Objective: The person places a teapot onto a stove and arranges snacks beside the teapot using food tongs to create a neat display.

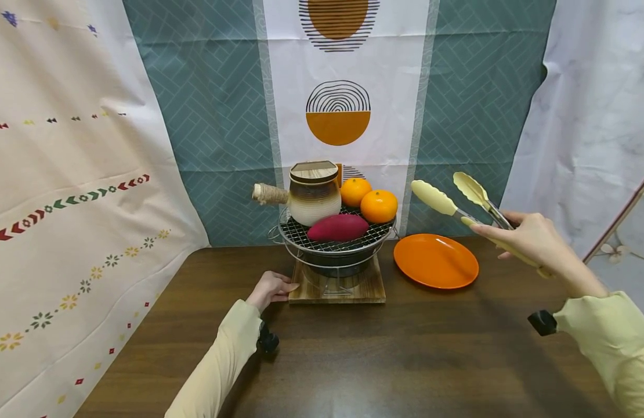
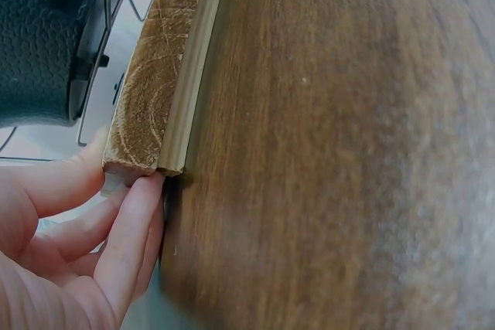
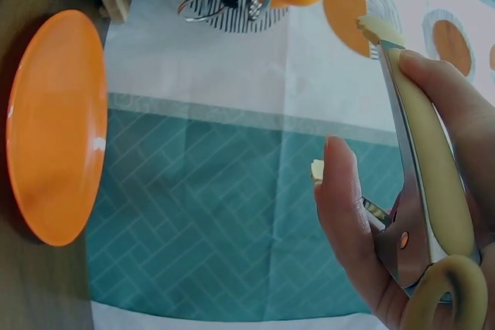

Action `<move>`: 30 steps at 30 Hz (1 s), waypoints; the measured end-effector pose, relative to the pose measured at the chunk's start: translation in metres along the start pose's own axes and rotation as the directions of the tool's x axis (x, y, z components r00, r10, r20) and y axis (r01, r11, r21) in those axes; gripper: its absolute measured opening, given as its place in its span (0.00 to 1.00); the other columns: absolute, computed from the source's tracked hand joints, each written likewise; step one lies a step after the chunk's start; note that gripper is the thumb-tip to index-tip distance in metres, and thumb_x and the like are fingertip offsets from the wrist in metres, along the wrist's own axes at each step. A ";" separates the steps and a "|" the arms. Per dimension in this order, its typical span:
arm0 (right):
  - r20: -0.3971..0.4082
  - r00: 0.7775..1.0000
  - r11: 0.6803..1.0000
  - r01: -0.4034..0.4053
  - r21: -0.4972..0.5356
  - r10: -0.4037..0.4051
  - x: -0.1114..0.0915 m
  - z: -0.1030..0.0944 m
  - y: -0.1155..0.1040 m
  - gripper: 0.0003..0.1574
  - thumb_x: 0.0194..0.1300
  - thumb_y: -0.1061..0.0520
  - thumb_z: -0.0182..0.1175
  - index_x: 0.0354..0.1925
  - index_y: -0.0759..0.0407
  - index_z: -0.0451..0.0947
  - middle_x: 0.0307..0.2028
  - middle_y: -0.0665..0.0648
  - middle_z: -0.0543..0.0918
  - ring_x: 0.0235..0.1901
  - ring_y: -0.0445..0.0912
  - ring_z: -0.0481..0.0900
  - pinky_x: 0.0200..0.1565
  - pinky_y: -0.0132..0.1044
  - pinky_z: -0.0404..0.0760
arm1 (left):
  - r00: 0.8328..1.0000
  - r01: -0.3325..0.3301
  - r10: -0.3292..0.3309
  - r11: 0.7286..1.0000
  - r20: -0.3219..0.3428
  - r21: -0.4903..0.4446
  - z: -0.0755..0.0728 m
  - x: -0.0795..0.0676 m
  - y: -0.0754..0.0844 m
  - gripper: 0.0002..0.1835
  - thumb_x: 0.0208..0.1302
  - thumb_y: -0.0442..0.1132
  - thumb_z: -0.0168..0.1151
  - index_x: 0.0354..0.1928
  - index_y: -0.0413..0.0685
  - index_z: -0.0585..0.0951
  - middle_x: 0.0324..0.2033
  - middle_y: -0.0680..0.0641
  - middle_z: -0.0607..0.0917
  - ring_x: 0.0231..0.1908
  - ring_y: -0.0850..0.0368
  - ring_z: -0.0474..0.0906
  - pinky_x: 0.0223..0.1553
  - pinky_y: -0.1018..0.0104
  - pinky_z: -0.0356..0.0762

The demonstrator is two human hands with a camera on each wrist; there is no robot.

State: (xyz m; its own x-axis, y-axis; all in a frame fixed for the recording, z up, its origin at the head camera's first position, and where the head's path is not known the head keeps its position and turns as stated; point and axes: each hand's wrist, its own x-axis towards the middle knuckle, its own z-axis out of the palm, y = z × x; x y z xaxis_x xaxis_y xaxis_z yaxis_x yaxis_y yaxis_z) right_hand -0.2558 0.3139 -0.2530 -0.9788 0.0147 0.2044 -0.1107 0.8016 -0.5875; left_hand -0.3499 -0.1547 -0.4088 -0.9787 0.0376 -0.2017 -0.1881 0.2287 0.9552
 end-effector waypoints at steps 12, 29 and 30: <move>0.013 1.000 1.000 -0.014 0.023 0.014 0.006 0.005 0.017 0.35 0.53 0.31 0.57 0.35 0.62 0.74 0.23 0.57 0.80 0.21 0.49 0.80 0.20 0.41 0.69 | 1.000 0.004 -0.004 1.000 0.000 -0.010 -0.001 -0.001 -0.002 0.19 0.53 0.28 0.64 0.45 0.21 0.72 0.30 0.43 0.74 0.25 0.55 0.70 0.35 0.58 0.77; 0.030 0.996 0.997 -0.080 0.018 0.080 0.009 0.009 0.049 0.39 0.53 0.30 0.57 0.34 0.66 0.74 0.23 0.57 0.80 0.22 0.50 0.80 0.23 0.41 0.71 | 1.000 0.005 -0.005 1.000 0.000 -0.005 -0.002 -0.001 0.000 0.19 0.53 0.28 0.64 0.45 0.22 0.72 0.28 0.43 0.75 0.25 0.55 0.72 0.33 0.60 0.77; 0.032 0.996 0.996 -0.084 0.019 0.083 0.009 0.009 0.050 0.39 0.53 0.29 0.56 0.34 0.66 0.74 0.23 0.57 0.80 0.22 0.50 0.81 0.23 0.41 0.70 | 1.000 0.006 -0.006 1.000 0.000 -0.001 -0.002 -0.001 0.000 0.19 0.53 0.28 0.64 0.45 0.22 0.72 0.28 0.43 0.76 0.26 0.56 0.73 0.33 0.60 0.77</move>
State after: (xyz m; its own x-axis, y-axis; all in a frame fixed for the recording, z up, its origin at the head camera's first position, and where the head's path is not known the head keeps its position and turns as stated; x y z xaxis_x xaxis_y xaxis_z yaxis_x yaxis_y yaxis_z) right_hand -0.2718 0.3489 -0.2880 -0.9895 0.0624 0.1300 -0.0315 0.7862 -0.6172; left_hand -0.3489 -0.1564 -0.4083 -0.9776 0.0358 -0.2076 -0.1942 0.2284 0.9540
